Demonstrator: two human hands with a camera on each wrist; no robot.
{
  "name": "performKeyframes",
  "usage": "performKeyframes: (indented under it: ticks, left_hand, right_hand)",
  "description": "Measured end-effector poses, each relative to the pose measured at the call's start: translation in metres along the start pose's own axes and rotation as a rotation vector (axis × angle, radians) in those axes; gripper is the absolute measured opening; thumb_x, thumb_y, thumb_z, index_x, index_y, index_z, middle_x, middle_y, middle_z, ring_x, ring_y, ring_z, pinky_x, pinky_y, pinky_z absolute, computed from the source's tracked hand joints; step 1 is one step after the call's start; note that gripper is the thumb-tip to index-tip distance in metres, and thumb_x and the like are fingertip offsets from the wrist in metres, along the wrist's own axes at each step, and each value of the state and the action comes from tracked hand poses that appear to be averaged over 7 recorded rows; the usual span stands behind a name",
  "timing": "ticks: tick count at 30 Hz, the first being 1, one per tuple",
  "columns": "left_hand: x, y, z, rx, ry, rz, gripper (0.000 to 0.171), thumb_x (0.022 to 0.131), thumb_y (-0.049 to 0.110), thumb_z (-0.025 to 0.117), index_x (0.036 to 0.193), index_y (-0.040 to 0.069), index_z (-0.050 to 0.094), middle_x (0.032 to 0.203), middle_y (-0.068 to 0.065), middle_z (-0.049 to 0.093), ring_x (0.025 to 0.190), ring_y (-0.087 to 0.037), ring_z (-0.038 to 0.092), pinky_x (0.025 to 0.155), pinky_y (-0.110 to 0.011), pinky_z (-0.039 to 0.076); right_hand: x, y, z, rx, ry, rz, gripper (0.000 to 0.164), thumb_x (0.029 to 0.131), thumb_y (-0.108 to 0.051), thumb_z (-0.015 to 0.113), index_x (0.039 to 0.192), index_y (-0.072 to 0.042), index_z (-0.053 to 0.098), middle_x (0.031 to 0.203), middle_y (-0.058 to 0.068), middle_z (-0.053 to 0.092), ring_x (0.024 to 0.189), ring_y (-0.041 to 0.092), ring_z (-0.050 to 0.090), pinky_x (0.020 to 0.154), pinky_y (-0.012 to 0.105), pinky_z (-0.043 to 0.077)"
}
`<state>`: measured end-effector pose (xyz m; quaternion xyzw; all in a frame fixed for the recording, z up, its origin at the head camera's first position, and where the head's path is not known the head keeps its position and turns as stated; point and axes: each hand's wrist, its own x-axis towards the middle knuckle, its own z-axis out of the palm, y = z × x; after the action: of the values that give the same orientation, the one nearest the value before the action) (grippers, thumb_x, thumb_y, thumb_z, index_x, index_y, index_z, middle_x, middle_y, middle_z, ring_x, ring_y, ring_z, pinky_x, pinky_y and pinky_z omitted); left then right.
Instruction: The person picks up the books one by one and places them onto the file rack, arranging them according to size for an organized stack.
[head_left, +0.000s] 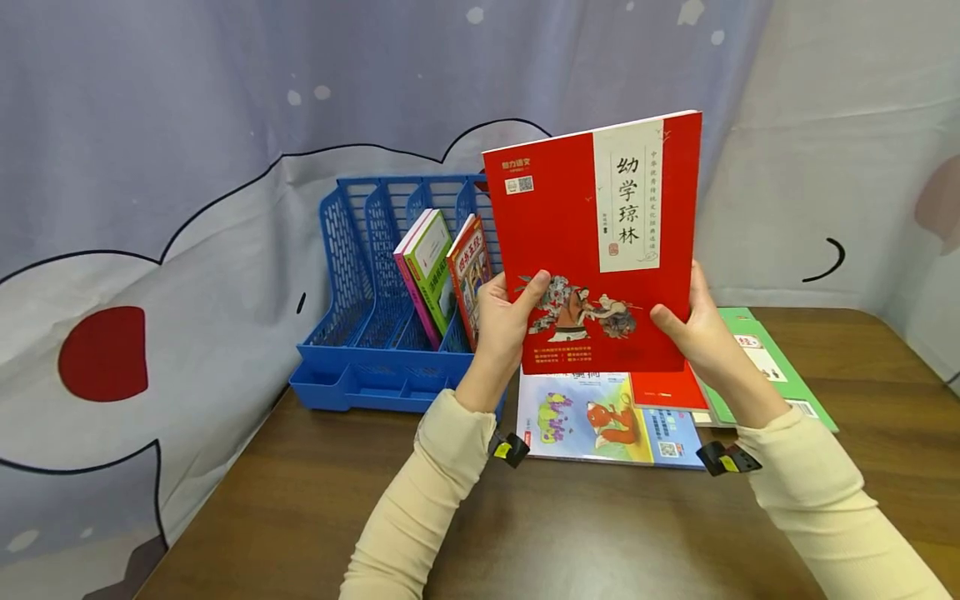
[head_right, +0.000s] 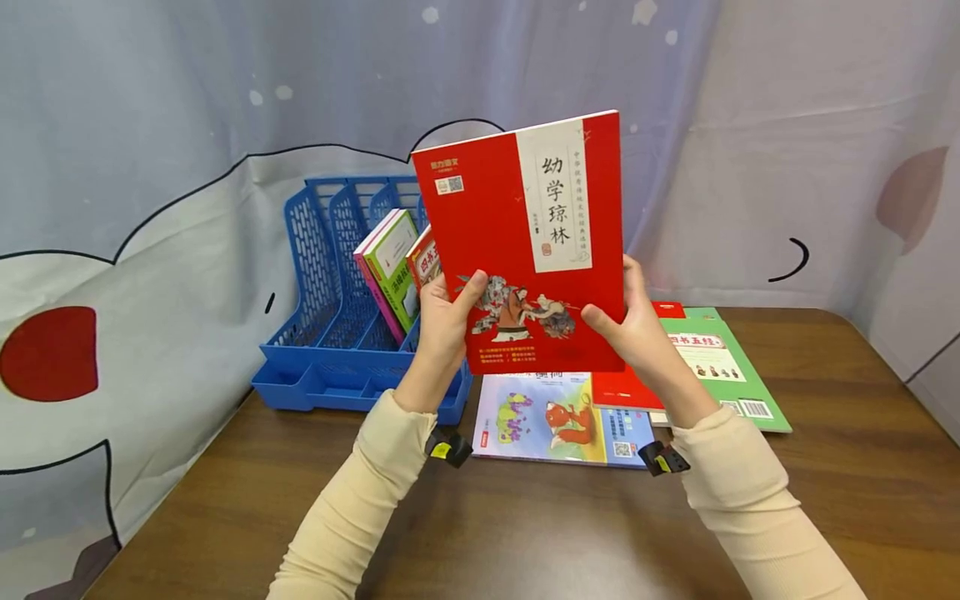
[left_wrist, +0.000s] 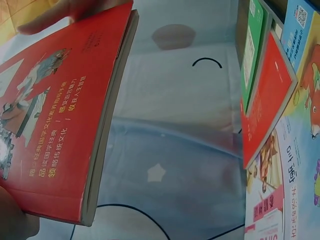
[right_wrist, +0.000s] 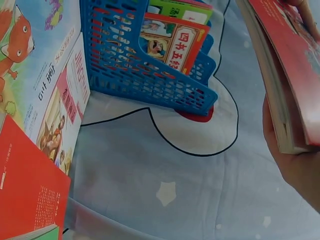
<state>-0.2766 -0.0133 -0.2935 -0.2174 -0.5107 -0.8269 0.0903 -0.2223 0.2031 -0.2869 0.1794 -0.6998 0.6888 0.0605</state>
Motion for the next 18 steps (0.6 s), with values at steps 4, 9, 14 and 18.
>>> performKeyframes:
  ticks: [4,9,14,18]
  left_hand:
    - [-0.0003,0.0001,-0.0003,0.023,0.006,0.014,0.047,0.072,0.045,0.072,0.093,0.003,0.068,0.080,0.013,0.071,0.075,-0.004,0.067,0.067,-0.022,0.055]
    - [-0.0009,-0.0015,0.0013,0.044,0.042,-0.004,0.007,0.089,0.009,0.063,0.089,0.002,0.067,0.077,0.013,0.070,0.072,-0.004,0.066,0.066,-0.021,0.054]
    - [-0.0007,-0.0033,0.0033,0.035,0.068,-0.021,0.008,0.089,0.000,0.060,0.093,-0.004,0.066,0.076,0.013,0.069,0.072,-0.004,0.065,0.066,-0.020,0.053]
    - [0.0001,-0.0068,0.0031,0.044,0.053,-0.048,0.013,0.090,0.002,0.059,0.099,-0.007,0.064,0.078,0.013,0.070,0.076,-0.004,0.066,0.069,-0.021,0.054]
  right_hand:
    - [0.0007,-0.0033,0.0011,-0.078,-0.011,0.032,0.068,0.092,-0.024,0.061,0.144,-0.028,0.018,0.125,-0.005,0.046,0.108,0.008,0.052,0.079,0.021,0.053]
    - [0.0013,-0.0048,0.0027,-0.068,-0.032,0.055,0.059,0.094,-0.012,0.056,0.142,-0.027,0.026,0.124,-0.007,0.050,0.107,0.007,0.056,0.080,0.023,0.054]
    - [0.0018,-0.0031,0.0041,0.004,-0.009,0.050,0.053,0.094,-0.009,0.054,0.139,-0.026,0.032,0.121,-0.008,0.055,0.103,0.006,0.060,0.078,0.025,0.055]
    - [0.0000,0.0012,0.0041,0.081,0.026,0.024,0.045,0.095,-0.007,0.053,0.135,-0.024,0.040,0.116,-0.009,0.060,0.096,0.006,0.065,0.074,0.026,0.056]
